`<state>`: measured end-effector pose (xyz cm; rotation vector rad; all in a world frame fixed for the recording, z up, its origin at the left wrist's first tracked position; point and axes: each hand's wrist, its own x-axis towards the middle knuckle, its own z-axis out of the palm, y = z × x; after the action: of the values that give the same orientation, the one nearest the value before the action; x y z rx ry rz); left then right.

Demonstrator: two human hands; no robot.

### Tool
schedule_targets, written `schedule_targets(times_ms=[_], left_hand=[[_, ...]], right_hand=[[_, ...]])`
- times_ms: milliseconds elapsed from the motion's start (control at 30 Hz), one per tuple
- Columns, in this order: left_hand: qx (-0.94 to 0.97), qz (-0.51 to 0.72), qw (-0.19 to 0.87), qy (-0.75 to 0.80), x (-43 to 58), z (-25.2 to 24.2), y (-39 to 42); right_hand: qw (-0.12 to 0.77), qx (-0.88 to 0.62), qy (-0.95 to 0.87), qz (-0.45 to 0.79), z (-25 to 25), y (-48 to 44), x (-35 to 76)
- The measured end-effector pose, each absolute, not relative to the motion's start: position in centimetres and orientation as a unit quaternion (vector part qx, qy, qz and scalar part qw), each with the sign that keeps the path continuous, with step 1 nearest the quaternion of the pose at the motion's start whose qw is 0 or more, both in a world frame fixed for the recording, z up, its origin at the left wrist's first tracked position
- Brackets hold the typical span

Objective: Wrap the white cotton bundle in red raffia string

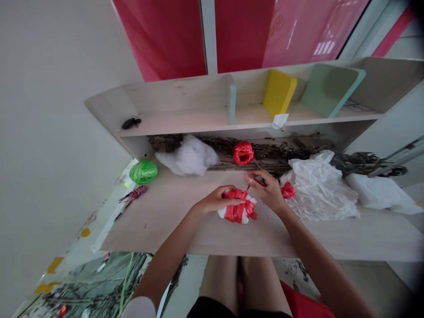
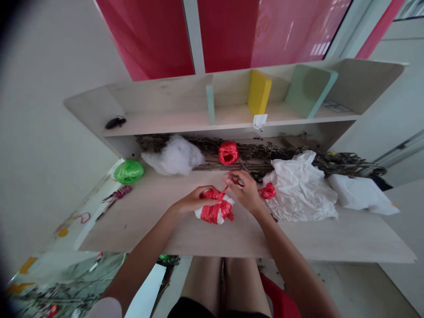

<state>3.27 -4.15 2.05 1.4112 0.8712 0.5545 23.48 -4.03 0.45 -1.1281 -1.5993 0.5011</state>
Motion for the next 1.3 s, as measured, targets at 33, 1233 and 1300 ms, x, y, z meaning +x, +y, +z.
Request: schedule_targets(times_ms=[33,1233,1300], left_hand=[[0.592,0.259,0.657,0.389,3.2,1.9,-4.0],[0.578,0.306,0.649,0.390,3.4,0.9,-3.4],[0.585,0.300,0.645,0.389,3.4,1.1,-3.5]], right_hand=[[0.529,-0.466,-0.673,0.223,0.6,-4.1,23.5],[0.510,-0.425,-0.676,0.320,0.4,-4.6,21.9],[0.516,-0.426,-0.678,0.304,0.4,-4.7,21.8]])
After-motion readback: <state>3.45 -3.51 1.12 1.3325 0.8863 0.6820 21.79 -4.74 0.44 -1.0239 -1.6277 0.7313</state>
